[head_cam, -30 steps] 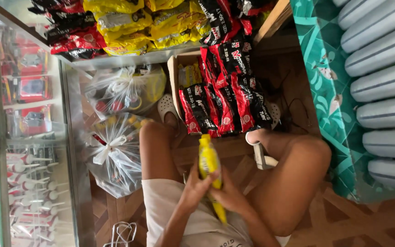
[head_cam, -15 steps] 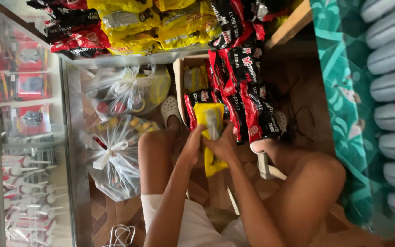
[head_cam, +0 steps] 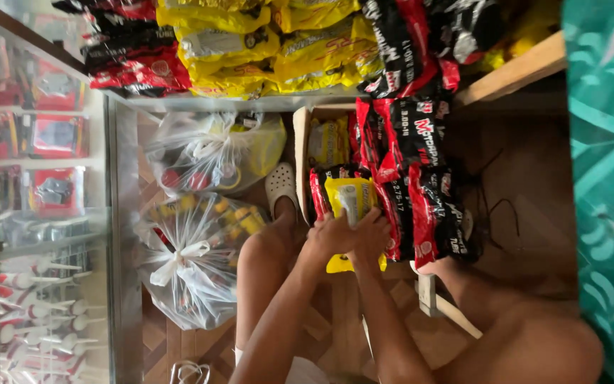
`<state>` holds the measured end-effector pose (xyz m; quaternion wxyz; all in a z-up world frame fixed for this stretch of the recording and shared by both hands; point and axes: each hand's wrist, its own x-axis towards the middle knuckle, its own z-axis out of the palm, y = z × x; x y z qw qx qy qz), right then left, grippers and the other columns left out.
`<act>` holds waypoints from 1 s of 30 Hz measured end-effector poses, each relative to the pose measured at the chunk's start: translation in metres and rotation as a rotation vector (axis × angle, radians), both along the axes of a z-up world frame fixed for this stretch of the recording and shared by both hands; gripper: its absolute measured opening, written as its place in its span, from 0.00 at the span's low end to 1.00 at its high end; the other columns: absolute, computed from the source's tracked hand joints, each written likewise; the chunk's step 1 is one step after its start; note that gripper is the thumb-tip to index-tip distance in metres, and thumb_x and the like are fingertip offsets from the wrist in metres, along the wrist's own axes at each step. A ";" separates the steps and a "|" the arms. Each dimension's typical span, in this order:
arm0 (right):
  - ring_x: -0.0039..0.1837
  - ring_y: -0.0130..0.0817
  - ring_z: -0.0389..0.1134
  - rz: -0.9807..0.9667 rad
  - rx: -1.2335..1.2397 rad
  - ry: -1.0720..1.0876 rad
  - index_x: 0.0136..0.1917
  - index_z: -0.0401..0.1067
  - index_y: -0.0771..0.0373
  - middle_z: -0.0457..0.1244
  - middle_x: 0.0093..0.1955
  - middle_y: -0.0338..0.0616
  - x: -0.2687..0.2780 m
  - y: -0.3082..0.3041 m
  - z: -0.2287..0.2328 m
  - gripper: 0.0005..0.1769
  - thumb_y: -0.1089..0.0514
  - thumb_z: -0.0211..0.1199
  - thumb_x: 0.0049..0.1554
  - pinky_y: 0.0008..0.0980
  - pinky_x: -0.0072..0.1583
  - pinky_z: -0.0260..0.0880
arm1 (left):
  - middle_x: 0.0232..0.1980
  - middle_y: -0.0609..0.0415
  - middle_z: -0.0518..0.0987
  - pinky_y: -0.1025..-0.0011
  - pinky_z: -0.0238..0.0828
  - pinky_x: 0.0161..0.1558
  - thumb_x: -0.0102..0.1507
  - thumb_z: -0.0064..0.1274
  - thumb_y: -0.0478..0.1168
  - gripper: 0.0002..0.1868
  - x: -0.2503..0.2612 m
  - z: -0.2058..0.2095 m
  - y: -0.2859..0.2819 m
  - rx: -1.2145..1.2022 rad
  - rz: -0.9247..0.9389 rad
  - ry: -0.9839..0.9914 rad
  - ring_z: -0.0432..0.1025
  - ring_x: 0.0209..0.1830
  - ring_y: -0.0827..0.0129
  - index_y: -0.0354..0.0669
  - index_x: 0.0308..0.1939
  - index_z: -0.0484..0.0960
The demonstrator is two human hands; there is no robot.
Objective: The person sits on a low stool and organizes small, sealed packages of inner tubes. They pick up red and black packages, smooth them out, and stack them in a pile. They also handle yellow packages, folding them and placing them into a cardboard box.
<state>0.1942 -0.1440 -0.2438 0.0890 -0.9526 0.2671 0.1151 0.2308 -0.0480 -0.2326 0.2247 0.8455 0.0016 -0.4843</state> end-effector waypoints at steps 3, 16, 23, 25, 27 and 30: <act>0.62 0.62 0.62 0.006 0.041 0.057 0.71 0.53 0.61 0.59 0.60 0.61 -0.002 -0.006 -0.008 0.45 0.42 0.69 0.49 0.68 0.54 0.69 | 0.35 0.57 0.83 0.47 0.78 0.34 0.63 0.47 0.40 0.13 -0.032 0.035 -0.010 0.295 -0.137 -1.063 0.80 0.34 0.48 0.55 0.39 0.89; 0.65 0.60 0.66 0.349 1.162 -0.396 0.82 0.40 0.63 0.63 0.65 0.69 0.137 0.005 0.123 0.50 0.75 0.47 0.48 0.56 0.66 0.67 | 0.44 0.48 0.86 0.48 0.78 0.50 0.65 0.51 0.52 0.14 0.102 0.130 0.074 -0.484 0.700 -0.381 0.80 0.50 0.46 0.55 0.50 0.80; 0.63 0.52 0.70 0.548 0.359 -0.002 0.69 0.68 0.60 0.67 0.63 0.54 0.273 -0.014 -0.115 0.35 0.60 0.68 0.48 0.51 0.59 0.73 | 0.45 0.46 0.80 0.40 0.77 0.46 0.68 0.45 0.45 0.09 0.107 0.135 0.103 -0.204 0.680 -0.418 0.78 0.49 0.41 0.51 0.49 0.75; 0.64 0.59 0.68 0.714 0.158 0.177 0.69 0.67 0.65 0.65 0.64 0.61 0.294 -0.008 -0.144 0.38 0.59 0.69 0.44 0.57 0.57 0.71 | 0.46 0.46 0.80 0.40 0.77 0.48 0.68 0.42 0.46 0.09 0.110 0.139 0.105 -0.169 0.651 -0.369 0.78 0.50 0.41 0.52 0.48 0.76; 0.77 0.55 0.52 0.793 -0.093 0.413 0.79 0.57 0.62 0.58 0.75 0.57 0.298 -0.005 -0.149 0.45 0.63 0.65 0.50 0.52 0.69 0.56 | 0.50 0.47 0.78 0.37 0.78 0.48 0.67 0.44 0.43 0.14 0.113 0.148 0.104 -0.168 0.607 -0.361 0.78 0.50 0.40 0.53 0.57 0.74; 0.77 0.55 0.52 0.742 -0.098 0.427 0.81 0.54 0.61 0.57 0.76 0.56 0.311 0.003 -0.162 0.48 0.65 0.66 0.49 0.50 0.68 0.58 | 0.54 0.49 0.76 0.35 0.76 0.50 0.66 0.43 0.45 0.20 0.115 0.147 0.101 -0.154 0.601 -0.304 0.76 0.52 0.39 0.56 0.63 0.71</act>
